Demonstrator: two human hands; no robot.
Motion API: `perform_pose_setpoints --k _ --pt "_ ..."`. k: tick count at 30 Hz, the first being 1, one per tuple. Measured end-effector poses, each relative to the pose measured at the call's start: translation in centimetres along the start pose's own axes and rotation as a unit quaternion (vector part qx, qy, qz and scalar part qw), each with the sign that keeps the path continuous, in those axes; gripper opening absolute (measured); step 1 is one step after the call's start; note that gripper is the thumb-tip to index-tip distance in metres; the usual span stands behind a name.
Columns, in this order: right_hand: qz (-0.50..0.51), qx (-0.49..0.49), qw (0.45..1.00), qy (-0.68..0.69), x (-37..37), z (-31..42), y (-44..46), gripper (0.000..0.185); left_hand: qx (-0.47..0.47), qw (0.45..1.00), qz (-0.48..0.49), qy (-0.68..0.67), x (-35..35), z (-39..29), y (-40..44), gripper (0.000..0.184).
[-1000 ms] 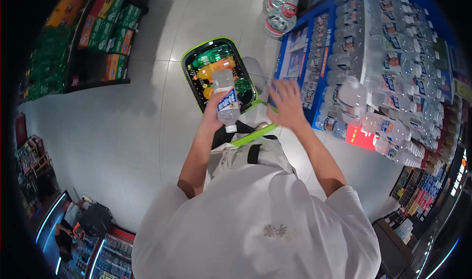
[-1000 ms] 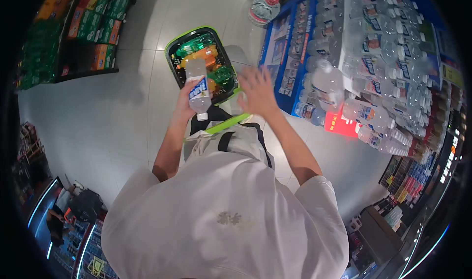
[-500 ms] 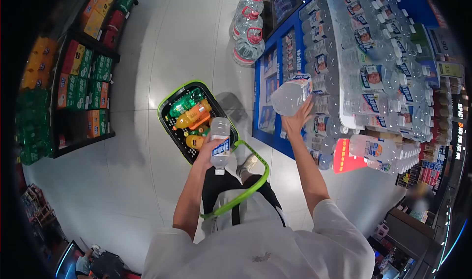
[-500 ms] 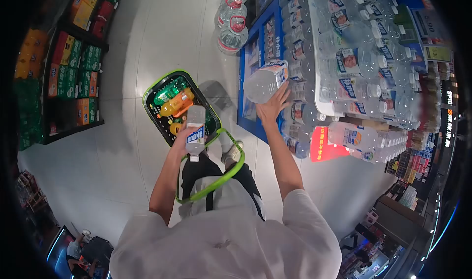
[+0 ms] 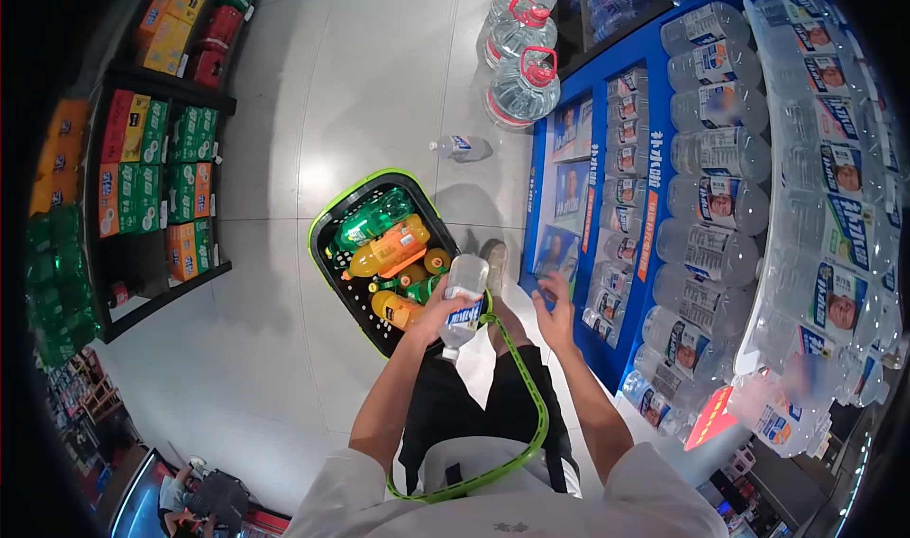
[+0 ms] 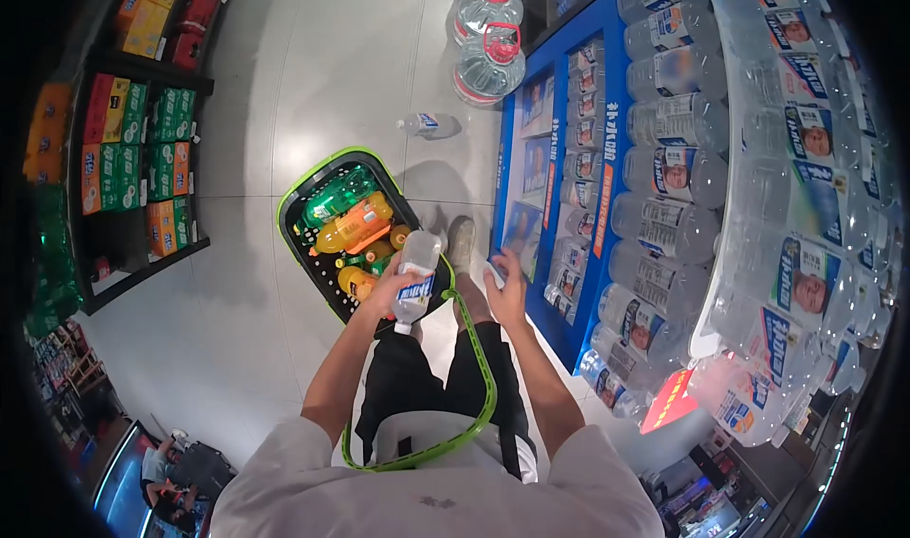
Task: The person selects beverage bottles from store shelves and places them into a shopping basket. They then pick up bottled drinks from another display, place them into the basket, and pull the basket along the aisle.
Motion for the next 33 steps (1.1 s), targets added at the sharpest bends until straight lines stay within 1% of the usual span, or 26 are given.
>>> perform_pose_setpoints --k 1,2,4,6,7,8,10,11,12,14,15,16,18,19,20,21,24,25,26,28,29,30,32,33 --pt "0.062 -0.011 0.998 0.024 -0.5 -0.3 -0.4 0.044 0.006 1.0 0.02 -0.009 2.2 1.2 -0.3 0.078" --pt "0.134 -0.024 0.99 0.049 -0.5 1.6 -0.5 0.031 0.018 1.0 -0.02 -0.002 2.7 1.2 -2.1 0.074" --pt "0.26 -0.059 0.957 0.119 -2.3 1.7 -0.7 0.031 -0.016 0.997 -0.074 0.01 2.4 -0.7 -6.5 0.071" --pt "0.43 -0.07 0.899 0.039 -3.5 3.1 0.0 0.04 -0.048 0.996 -0.075 0.0 1.6 -2.7 -9.9 0.072" --pt "0.51 -0.069 0.857 -0.002 -4.4 3.9 0.3 0.045 -0.055 0.992 -0.11 -0.008 1.4 -3.6 -11.4 0.068" --pt "0.538 -0.052 0.838 -0.072 -5.2 4.4 0.3 0.052 -0.08 0.988 -0.124 -0.041 0.9 -4.6 -12.8 0.066" --pt "0.578 -0.012 0.788 -0.212 -6.7 5.8 0.6 0.065 -0.101 0.969 -0.219 -0.061 2.1 -5.3 -14.3 0.055" --pt "0.6 -0.098 0.77 -0.193 -6.7 6.8 0.4 0.077 -0.104 0.962 -0.225 -0.113 2.3 -5.7 -14.6 0.05" --pt "0.617 -0.144 0.759 -0.149 -5.9 8.8 -0.2 0.079 -0.106 0.954 -0.229 -0.164 2.6 -6.0 -14.7 0.045" --pt "0.704 -0.135 0.677 -0.165 -8.7 8.8 -2.0 0.08 -0.119 0.933 -0.239 -0.241 3.4 -6.7 -14.6 0.038" --pt "0.691 -0.102 0.702 -0.141 -8.9 10.0 -2.6 0.078 -0.129 0.923 -0.245 -0.267 3.7 -7.3 -14.0 0.035" --pt "0.674 -0.032 0.722 -0.157 -11.2 8.7 -3.6 0.075 -0.138 0.913 -0.248 -0.293 4.3 -8.0 -13.3 0.033" --pt "0.584 0.139 0.782 -0.166 -14.2 6.3 -4.9 0.066 -0.135 0.91 -0.254 -0.299 5.8 -8.5 -12.1 0.029" --pt "0.618 0.025 0.773 -0.141 -13.6 7.7 -4.3 0.062 -0.133 0.909 -0.252 -0.306 6.7 -8.7 -11.5 0.029" --pt "0.642 -0.09 0.753 -0.118 -12.8 9.2 -3.7 0.058 -0.13 0.907 -0.249 -0.314 7.6 -8.8 -11.1 0.028" --pt "0.615 -0.166 0.77 -0.046 -12.9 9.6 -3.5 0.052 -0.128 0.914 -0.245 -0.297 8.6 -8.8 -10.9 0.027" --pt "0.542 -0.235 0.804 0.068 -14.9 8.5 -4.3 0.053 -0.105 0.909 -0.233 -0.33 10.3 -9.8 -9.9 0.027" --pt "0.546 -0.235 0.8 0.088 -14.7 10.0 -4.5 0.048 -0.102 0.911 -0.234 -0.324 11.1 -10.2 -9.3 0.029" --pt "0.515 -0.113 0.848 0.062 -15.6 9.9 -5.2 0.041 -0.093 0.916 -0.209 -0.329 12.3 -10.6 -8.2 0.03" --pt "0.495 0.011 0.869 0.011 -16.3 12.6 -6.9 0.036 -0.073 0.919 -0.172 -0.348 15.0 -10.8 -6.1 0.033" --pt "0.444 0.138 0.885 -0.001 -16.4 14.8 -7.7 0.033 -0.081 0.912 -0.176 -0.361 15.5 -11.9 -5.2 0.037" --pt "0.437 0.136 0.888 -0.03 -17.5 15.2 -9.3 0.032 -0.093 0.906 -0.18 -0.372 16.1 -13.3 -4.3 0.042" --pt "0.503 0.148 0.827 -0.203 -19.5 17.1 -10.4 0.034 -0.111 0.902 -0.079 -0.409 18.2 -15.1 -2.5 0.054" --pt "0.545 0.145 0.788 -0.246 -20.2 17.6 -10.1 0.035 -0.157 0.904 -0.031 -0.396 17.8 -17.7 -2.6 0.065"
Point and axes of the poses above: each hand's wrist, its own y-axis towards the middle knuckle, its own x-axis out of the back of the hand, z = x × y, the point moved 4 cm from there along y, towards the middle knuckle, and after that the axes turned 8 degrees about -y, right-handed, at the moved point
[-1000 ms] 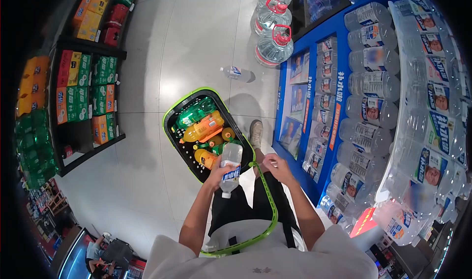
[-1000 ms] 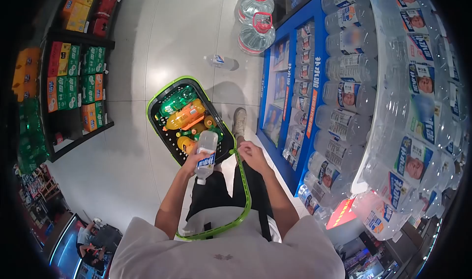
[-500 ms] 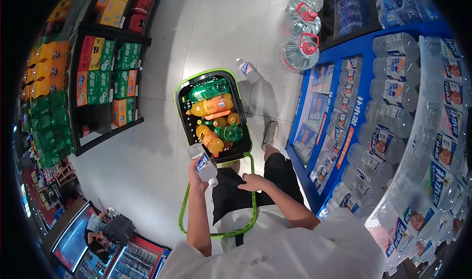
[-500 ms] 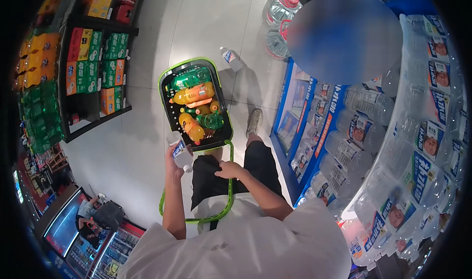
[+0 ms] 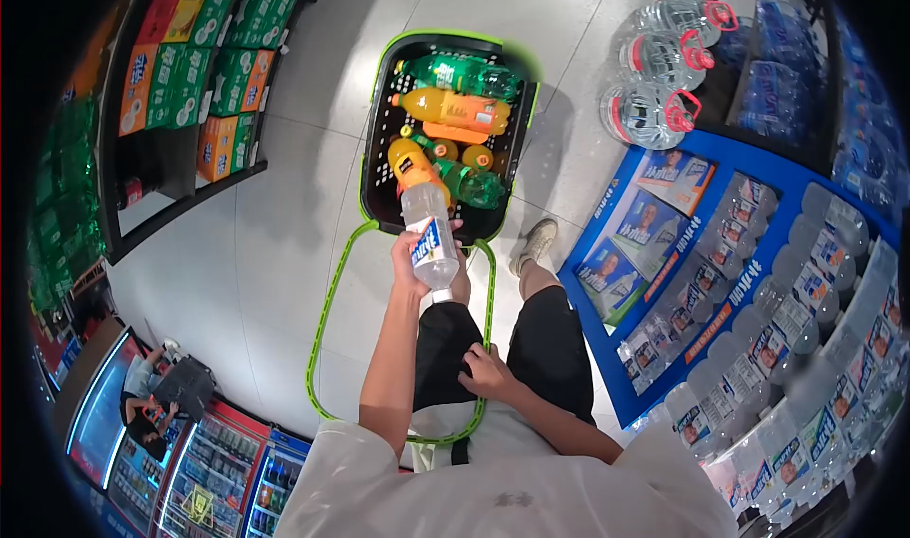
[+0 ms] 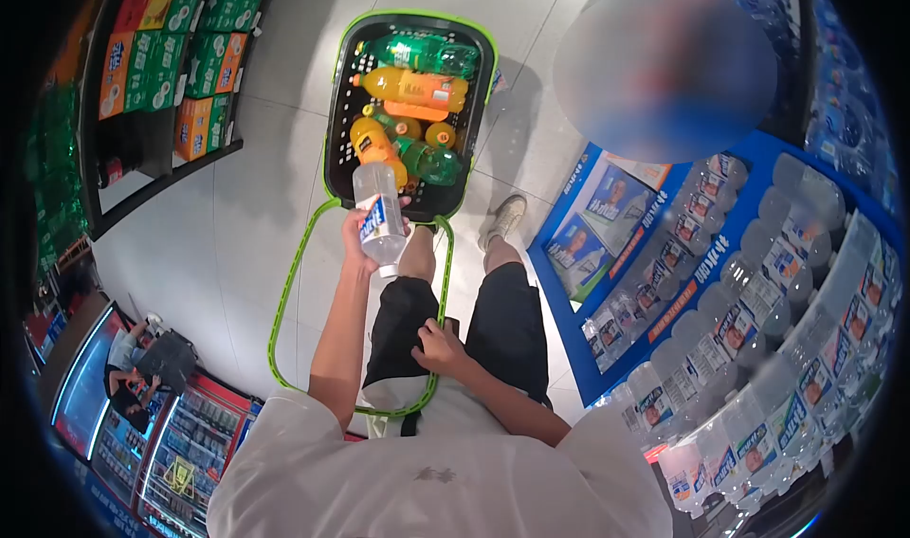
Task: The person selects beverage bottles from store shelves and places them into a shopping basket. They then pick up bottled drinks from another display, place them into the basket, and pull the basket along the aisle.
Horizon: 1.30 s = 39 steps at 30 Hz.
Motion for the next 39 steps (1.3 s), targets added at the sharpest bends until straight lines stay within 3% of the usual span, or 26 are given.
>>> perform_pose_setpoints --k 1,3,5,7,9,11,13,14,16,19,21,22,23,24,25,27,31,34,35,36,39 --pt "0.061 -0.012 0.997 -0.034 0.8 -0.1 1.1 0.037 0.067 0.991 0.102 -0.056 -0.6 -0.9 1.2 0.072" --pt "0.137 -0.013 0.989 -0.061 3.1 0.5 2.1 0.039 0.056 0.97 0.217 -0.094 -3.5 -2.3 2.3 0.077" --pt "0.166 0.01 0.985 -0.049 7.5 1.3 2.2 0.042 0.069 0.96 0.26 -0.078 -6.4 -3.3 3.0 0.082" --pt "0.099 0.075 0.987 0.102 12.7 0.2 4.4 0.043 0.07 0.962 0.256 -0.06 -8.5 -3.9 3.9 0.085" --pt "-0.147 0.091 0.983 0.056 20.6 -1.4 8.3 0.047 0.053 0.965 0.254 -0.044 -11.0 -4.4 4.8 0.084" --pt "-0.401 0.127 0.906 -0.051 28.2 -2.5 12.3 0.058 0.067 0.975 0.21 -0.001 -10.9 -4.7 5.8 0.081" --pt "-0.481 0.273 0.815 -0.174 33.4 -2.5 16.2 0.062 0.095 0.987 0.127 0.032 -10.5 -4.6 7.1 0.078" --pt "-0.433 0.307 0.823 -0.202 35.1 -2.1 17.8 0.061 0.114 0.991 0.064 0.042 -10.3 -4.3 7.5 0.077" --pt "-0.335 0.372 0.827 -0.255 37.0 -1.3 20.2 0.059 0.247 0.963 0.106 0.031 -8.8 -3.4 9.3 0.071" --pt "-0.222 0.297 0.925 -0.08 36.7 -5.3 22.6 0.055 0.26 0.95 0.061 -0.161 -11.0 -3.9 11.6 0.075" --pt "-0.168 0.226 0.957 0.066 36.1 -7.6 23.0 0.053 0.156 0.981 0.117 -0.017 -9.0 -4.3 13.2 0.089" --pt "-0.121 0.186 0.962 0.158 35.2 -8.4 22.8 0.055 0.112 0.984 0.018 0.135 -8.7 -4.3 14.2 0.093" --pt "-0.07 0.144 0.955 0.249 34.1 -9.2 22.8 0.057 0.079 0.97 -0.023 0.228 -9.5 -4.3 14.6 0.096" --pt "-0.114 0.147 0.916 0.356 33.3 -9.3 23.1 0.061 0.055 0.944 -0.068 0.319 -10.7 -4.3 14.9 0.099" --pt "-0.098 0.126 0.905 0.395 32.8 -9.6 23.3 0.061 0.065 0.93 -0.064 0.356 -11.0 -4.3 15.3 0.102" --pt "-0.065 0.087 0.877 0.468 32.4 -10.0 23.7 0.062 0.068 0.964 -0.016 0.256 -10.3 -3.8 16.8 0.076" --pt "-0.059 0.066 0.844 0.529 32.3 -10.1 24.9 0.074 0.005 0.953 0.019 0.301 -10.8 -3.9 18.9 0.057" --pt "-0.084 0.099 0.897 0.422 31.3 -12.5 26.1 0.078 0.001 0.969 -0.007 0.248 -9.1 -4.6 22.5 0.047" --pt "-0.096 0.106 0.913 0.382 30.8 -13.3 26.4 0.078 0.001 0.951 -0.046 0.305 -7.0 -4.9 24.1 0.061" --pt "-0.138 0.12 0.917 0.353 30.5 -14.5 26.5 0.058 0.01 0.957 -0.063 0.283 -6.8 -5.5 24.9 0.062" --pt "-0.217 0.07 0.867 0.443 29.7 -20.1 27.7 0.033 0.028 0.966 -0.108 0.234 -8.5 -7.3 26.4 0.065"
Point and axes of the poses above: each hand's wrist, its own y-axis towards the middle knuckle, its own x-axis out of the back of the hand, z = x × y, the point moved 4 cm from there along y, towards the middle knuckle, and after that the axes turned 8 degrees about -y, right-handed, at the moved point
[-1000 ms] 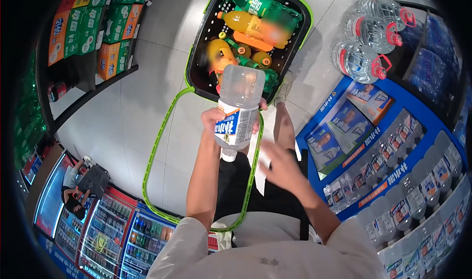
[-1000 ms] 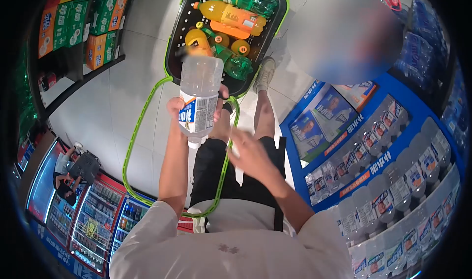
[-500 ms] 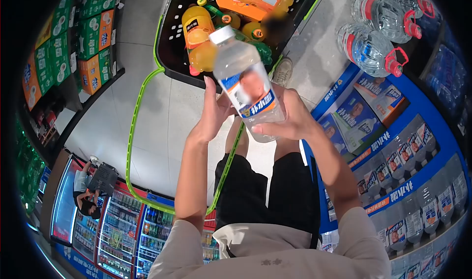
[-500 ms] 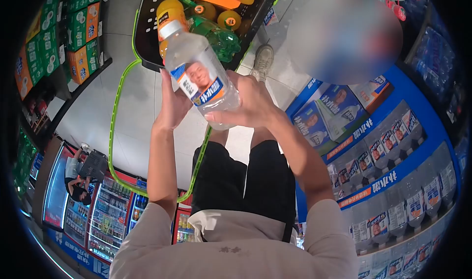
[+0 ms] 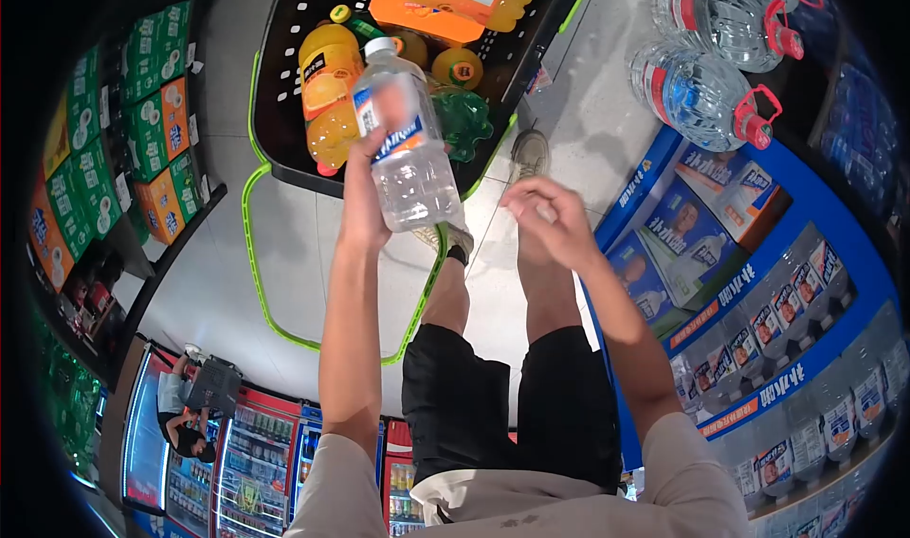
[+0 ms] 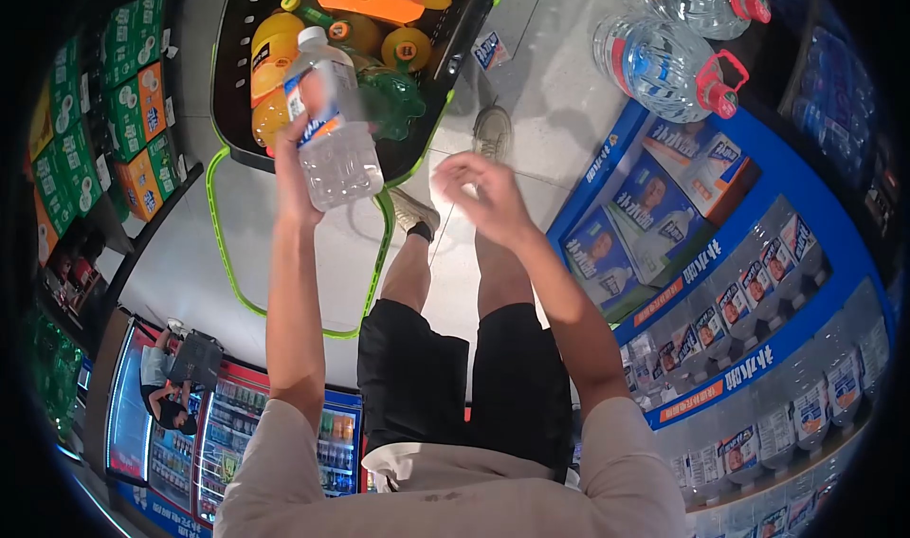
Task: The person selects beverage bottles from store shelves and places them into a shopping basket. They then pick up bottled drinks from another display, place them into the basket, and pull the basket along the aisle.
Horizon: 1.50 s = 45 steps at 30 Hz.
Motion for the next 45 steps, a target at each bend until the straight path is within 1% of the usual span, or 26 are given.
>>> perform_pose_setpoints --k 1,2,4,5,7,10,11,14,17,19,20,22,23,24,26,28,31,33,34,35,36,39,40,42,44,45 --pt "-0.084 -0.055 0.992 0.082 1.8 -2.7 0.5 0.017 -0.008 1.0 -0.011 0.004 -0.5 -0.4 0.4 0.065" --pt "-0.135 -0.069 0.986 0.064 4.0 -5.6 1.4 0.015 -0.018 1.0 -0.023 0.008 -0.8 -0.7 0.7 0.064" --pt "-0.208 -0.129 0.969 -0.039 7.4 -13.5 4.3 0.02 -0.032 0.999 -0.042 -0.004 -0.9 -1.0 1.0 0.064" --pt "-0.197 -0.154 0.958 -0.138 8.1 -17.0 6.1 0.028 -0.041 0.998 -0.05 -0.009 -0.9 -1.2 1.1 0.064" --pt "-0.174 -0.196 0.907 -0.33 9.2 -22.6 10.4 0.049 -0.039 0.998 -0.029 -0.041 -1.4 -1.4 0.9 0.065" --pt "-0.214 -0.115 0.804 -0.544 9.3 -26.3 16.6 0.084 -0.055 0.996 -0.013 -0.07 -1.3 -1.4 0.7 0.069" --pt "-0.201 -0.127 0.785 -0.572 9.5 -27.5 18.7 0.095 -0.06 0.996 -0.011 -0.064 -1.2 -1.3 0.5 0.069" --pt "-0.247 -0.218 0.78 -0.533 10.3 -30.5 23.2 0.087 -0.086 0.996 -0.026 -0.015 -1.3 -1.3 0.4 0.072" --pt "-0.235 -0.207 0.825 -0.471 10.6 -30.5 22.5 0.079 -0.103 0.992 -0.063 0.026 -1.9 -1.3 0.0 0.068" --pt "-0.219 -0.205 0.86 -0.412 11.8 -29.7 21.3 0.075 -0.106 0.991 -0.084 0.016 -3.1 -1.3 -0.5 0.061" --pt "-0.175 -0.266 0.887 -0.335 12.3 -29.4 20.3 0.073 -0.104 0.99 -0.095 0.002 -3.9 -1.5 -0.4 0.058" --pt "-0.086 -0.377 0.907 -0.168 13.0 -27.7 17.4 0.069 -0.098 0.99 -0.094 -0.029 -5.8 -2.2 -0.2 0.052" --pt "-0.094 -0.378 0.921 0.018 12.5 -26.5 14.6 0.066 -0.094 0.991 -0.083 -0.046 -6.8 -2.7 0.1 0.05" --pt "-0.097 -0.361 0.905 0.203 11.7 -25.1 11.3 0.062 -0.09 0.991 -0.071 -0.063 -7.9 -3.3 0.4 0.048" --pt "-0.076 -0.325 0.899 0.283 11.2 -21.9 5.4 0.052 -0.082 0.995 -0.046 -0.025 -8.6 -4.3 1.9 0.053" --pt "-0.074 -0.298 0.881 0.359 10.2 -14.7 -1.1 0.05 -0.068 0.995 -0.076 0.012 -8.2 -4.9 3.0 0.058" --pt "-0.084 -0.256 0.868 0.417 9.3 -5.8 -9.3 0.053 -0.007 0.973 -0.197 0.118 -9.4 -5.8 0.2 0.061" --pt "-0.064 -0.223 0.872 0.431 8.4 1.8 -14.6 0.054 -0.115 0.946 -0.12 0.277 -12.2 -6.2 -5.4 0.055" --pt "-0.051 -0.213 0.869 0.443 7.9 4.4 -16.7 0.054 -0.172 0.912 -0.07 0.365 -14.0 -6.0 -9.6 0.052" --pt "-0.01 -0.185 0.888 0.421 7.5 6.8 -18.9 0.055 -0.209 0.903 -0.032 0.373 -15.4 -5.2 -13.8 0.045" --pt "0.033 -0.157 0.904 0.397 7.0 10.3 -21.2 0.057 -0.192 0.919 0.021 0.345 -16.7 -4.0 -17.8 0.046" --pt "0.107 -0.059 0.913 0.389 4.0 22.9 -26.4 0.069 -0.127 0.951 0.157 0.233 -19.7 -0.9 -28.9 0.057" --pt "0.142 -0.044 0.896 0.418 2.5 25.9 -28.1 0.073 -0.111 0.955 0.202 0.188 -20.3 0.2 -31.7 0.062" --pt "0.216 -0.016 0.858 0.467 -0.5 30.8 -30.9 0.08 -0.132 0.937 0.307 0.104 -22.6 0.8 -38.0 0.087" --pt "0.403 0.012 0.746 0.53 -4.9 34.9 -33.3 0.098 -0.094 0.885 0.455 -0.019 -25.6 0.4 -43.6 0.1" --pt "0.488 0.022 0.677 0.551 -7.2 36.5 -34.5 0.107 -0.092 0.87 0.482 -0.055 -27.1 0.1 -46.5 0.105"
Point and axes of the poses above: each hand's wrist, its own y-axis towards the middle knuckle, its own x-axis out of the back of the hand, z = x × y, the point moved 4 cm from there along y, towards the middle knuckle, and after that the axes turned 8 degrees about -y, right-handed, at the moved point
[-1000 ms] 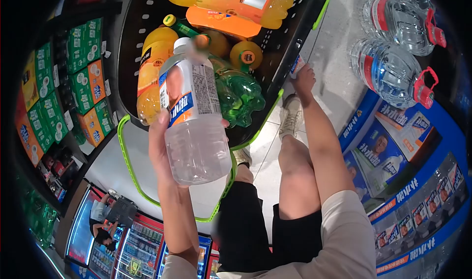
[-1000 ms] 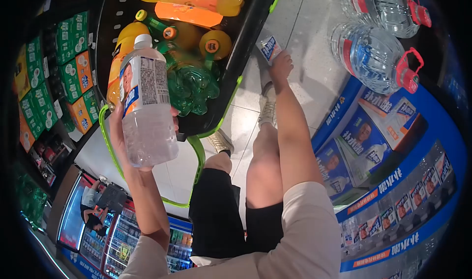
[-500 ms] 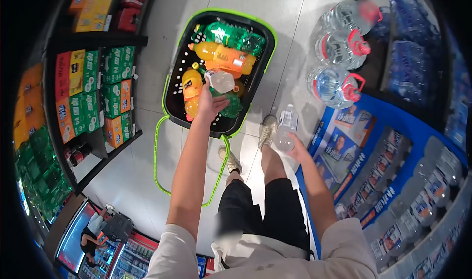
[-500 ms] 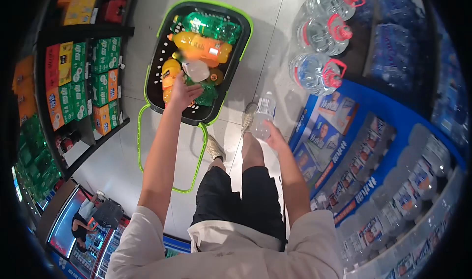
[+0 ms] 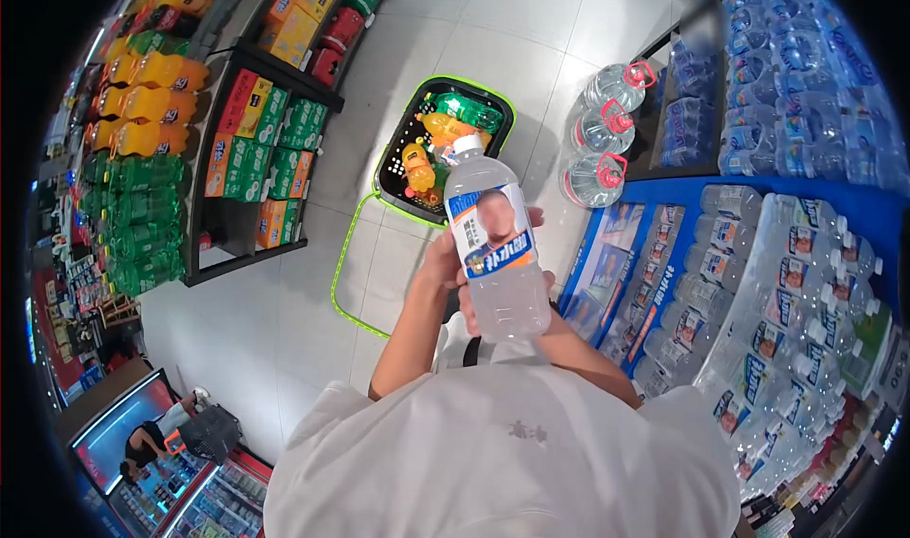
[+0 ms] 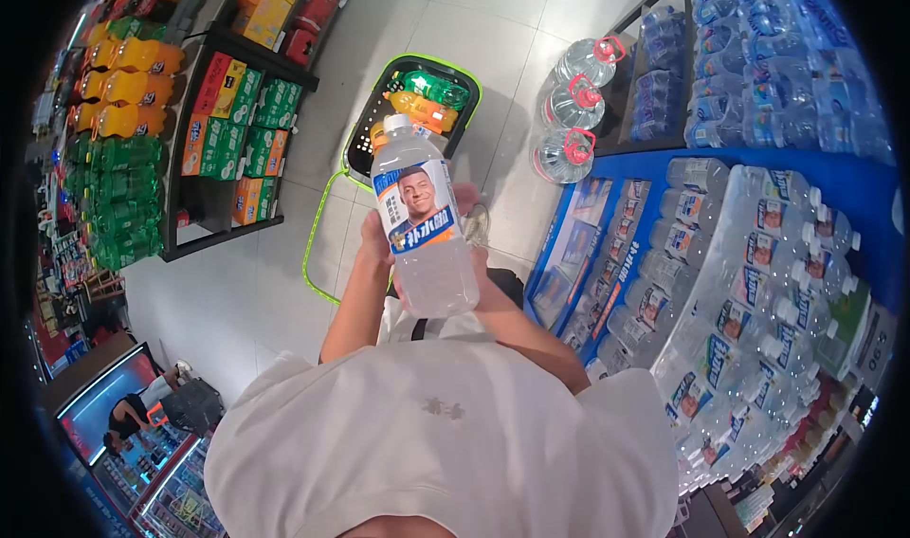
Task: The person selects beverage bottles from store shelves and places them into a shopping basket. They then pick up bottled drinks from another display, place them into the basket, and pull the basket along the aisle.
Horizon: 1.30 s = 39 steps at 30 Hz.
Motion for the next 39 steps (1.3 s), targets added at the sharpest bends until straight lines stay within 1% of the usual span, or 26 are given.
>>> perform_pose_setpoints --k 1,2,3,5,6,8,9,10,12,13,14,15,16,17,19,22,26,29,32,35,37,39 --pt "0.06 0.014 0.998 0.02 -1.2 -1.9 1.8 0.109 -0.014 0.999 0.027 -0.037 -3.3 -0.5 -0.2 0.111" --pt "0.116 0.029 0.992 0.042 -2.2 -4.1 3.3 0.111 -0.025 0.995 0.052 -0.078 -5.2 -0.5 -1.1 0.116" --pt "0.174 0.043 0.982 0.063 -3.3 -5.6 3.9 0.113 -0.011 0.992 0.082 -0.097 -5.4 -0.4 -2.4 0.116" --pt "0.147 0.026 0.988 0.032 -4.6 -8.0 4.1 0.113 0.013 0.981 0.143 -0.129 -5.3 -0.8 -4.8 0.116" --pt "0.134 0.018 0.991 0.019 -5.1 -9.4 4.3 0.114 0.017 0.968 0.103 -0.226 -5.4 -0.5 -6.6 0.101" --pt "0.051 -0.007 0.999 0.005 -7.7 -12.0 4.4 0.112 0.014 0.957 0.151 -0.246 -7.4 -0.8 -9.4 0.1" --pt "0.011 -0.017 1.0 -0.002 -8.6 -13.4 4.4 0.111 -0.006 0.97 0.136 -0.2 -8.0 -1.1 -11.0 0.105" --pt "0.044 -0.024 0.999 -0.005 -9.2 -14.6 4.5 0.11 -0.025 0.981 0.119 -0.154 -8.6 -1.4 -12.6 0.111" --pt "0.108 -0.038 0.993 -0.01 -10.1 -16.3 4.8 0.107 -0.049 0.992 0.079 -0.09 -8.3 -1.9 -15.8 0.11" --pt "-0.001 -0.034 0.995 -0.092 -10.3 -16.8 4.0 0.104 -0.061 0.995 0.058 -0.059 -8.2 -2.3 -17.4 0.11" --pt "-0.11 -0.028 0.978 -0.172 -11.0 -16.6 2.5 0.102 -0.074 0.996 0.041 -0.002 -8.7 -2.7 -18.7 0.109" --pt "-0.219 -0.019 0.943 -0.25 -11.9 -16.4 1.5 0.1 -0.093 0.988 -0.081 0.088 -8.6 -3.0 -20.9 0.104" --pt "-0.276 0.028 0.839 -0.467 -13.5 -15.8 1.5 0.091 -0.089 0.985 -0.082 0.125 -8.6 -3.0 -21.9 0.101" --pt "-0.283 0.024 0.812 -0.51 -14.9 -16.7 1.4 0.087 -0.085 0.98 -0.085 0.16 -8.4 -2.7 -22.8 0.098" --pt "-0.291 0.014 0.751 -0.593 -17.0 -18.2 1.1 0.077 -0.085 0.986 -0.076 0.119 -8.6 -1.1 -24.3 0.094" --pt "-0.326 0.049 0.736 -0.591 -18.2 -21.1 -0.1 0.078 -0.074 0.993 -0.053 0.081 -9.2 0.4 -25.7 0.092" --pt "-0.352 0.077 0.693 -0.624 -20.9 -23.1 -2.3 0.083 -0.053 0.997 -0.008 0.063 -10.4 3.1 -26.1 0.094" --pt "-0.366 0.098 0.668 -0.641 -22.3 -23.7 -5.1 0.088 -0.028 0.997 0.025 0.067 -12.6 5.4 -25.7 0.098" --pt "-0.375 0.12 0.638 -0.662 -23.3 -23.8 -8.7 0.089 -0.018 0.995 0.017 0.093 -15.3 8.4 -25.4 0.099" --pt "-0.393 0.15 0.619 -0.663 -24.4 -23.8 -13.0 0.089 0.037 0.994 0.062 0.077 -16.9 12.6 -23.8 0.101" --pt "-0.415 0.182 0.606 -0.654 -24.8 -23.9 -16.1 0.088 0.064 0.991 0.065 0.098 -17.8 15.6 -22.8 0.101" --pt "-0.436 0.19 0.614 -0.63 -25.3 -23.9 -19.2 0.085 0.094 0.988 0.079 0.095 -18.2 18.7 -21.7 0.101"
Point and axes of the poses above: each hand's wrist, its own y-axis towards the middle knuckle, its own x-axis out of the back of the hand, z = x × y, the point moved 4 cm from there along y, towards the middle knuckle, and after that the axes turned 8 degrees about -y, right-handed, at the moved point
